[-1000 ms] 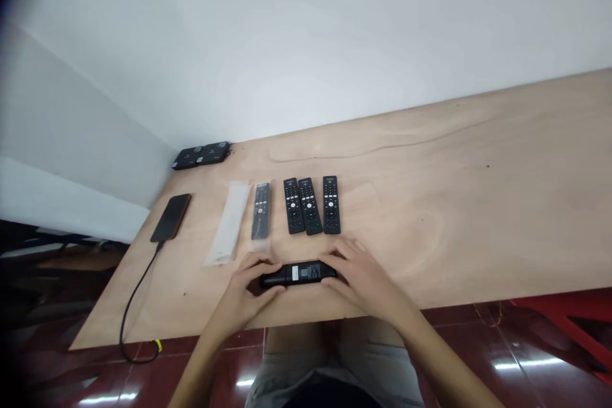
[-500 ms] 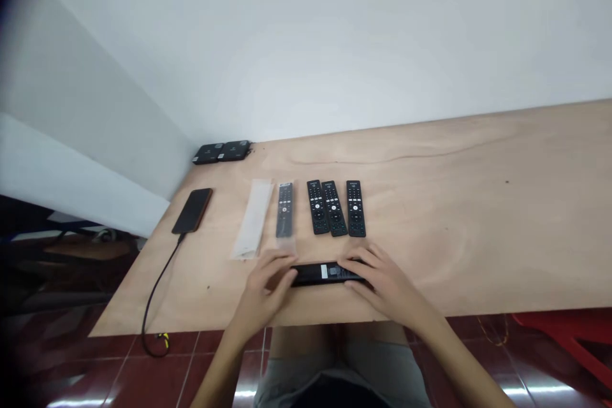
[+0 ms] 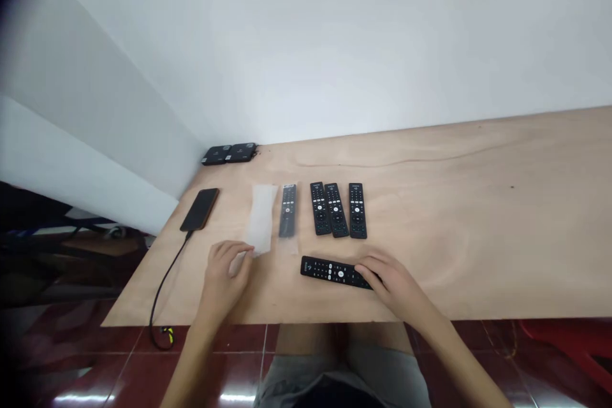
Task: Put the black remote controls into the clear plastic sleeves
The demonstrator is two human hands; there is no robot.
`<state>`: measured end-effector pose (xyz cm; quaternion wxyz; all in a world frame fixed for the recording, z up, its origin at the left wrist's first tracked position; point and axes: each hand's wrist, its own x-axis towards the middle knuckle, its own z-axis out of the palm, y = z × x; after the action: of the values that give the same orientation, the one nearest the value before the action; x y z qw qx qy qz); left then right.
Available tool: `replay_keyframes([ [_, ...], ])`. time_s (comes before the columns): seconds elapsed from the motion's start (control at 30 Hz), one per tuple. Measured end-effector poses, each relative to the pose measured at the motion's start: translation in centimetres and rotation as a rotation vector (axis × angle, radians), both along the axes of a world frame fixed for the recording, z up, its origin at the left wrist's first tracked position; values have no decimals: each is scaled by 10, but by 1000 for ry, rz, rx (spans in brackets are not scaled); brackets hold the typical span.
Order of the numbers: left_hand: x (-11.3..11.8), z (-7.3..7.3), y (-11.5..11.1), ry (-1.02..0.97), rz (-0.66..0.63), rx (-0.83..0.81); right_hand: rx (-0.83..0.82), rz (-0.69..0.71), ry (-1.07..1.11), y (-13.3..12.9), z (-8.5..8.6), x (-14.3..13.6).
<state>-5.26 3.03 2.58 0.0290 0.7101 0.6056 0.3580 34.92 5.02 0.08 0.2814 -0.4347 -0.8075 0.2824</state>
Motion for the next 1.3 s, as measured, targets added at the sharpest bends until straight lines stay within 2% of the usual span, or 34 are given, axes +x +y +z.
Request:
replay_keyframes([
  [0.1, 28, 0, -19, -86, -53, -68, 94, -51, 14, -2, 0, -3],
  [0.27, 66, -10, -44, -203, -35, -140, 227, 17, -126, 0, 0, -18],
  [0.4, 82, -14, -50, -241, 24, -175, 191, 54, -26, 2, 4, -14],
  [0.53, 92, -13, -50, -257, 99, -216, 53, 169, 67, -1, 14, 2],
  [0.73, 111, -9, -46, -305, 59, -233, 55, 242, 101, -2, 20, 7],
  [0.93, 119, -5, -50, -329, -1, -239, 67, 211, 101, 0, 18, 7],
  [1.1, 122, -7, -57, -335, -21, -267, 57, 187, 76, -1, 15, 7],
  [1.2, 119, -6, -60, -227, -94, -264, 41, 161, 47, -2, 15, 7],
  [1.3, 104, 0, -56, -44, -193, -242, 42, 149, 26, -2, 14, 6],
])
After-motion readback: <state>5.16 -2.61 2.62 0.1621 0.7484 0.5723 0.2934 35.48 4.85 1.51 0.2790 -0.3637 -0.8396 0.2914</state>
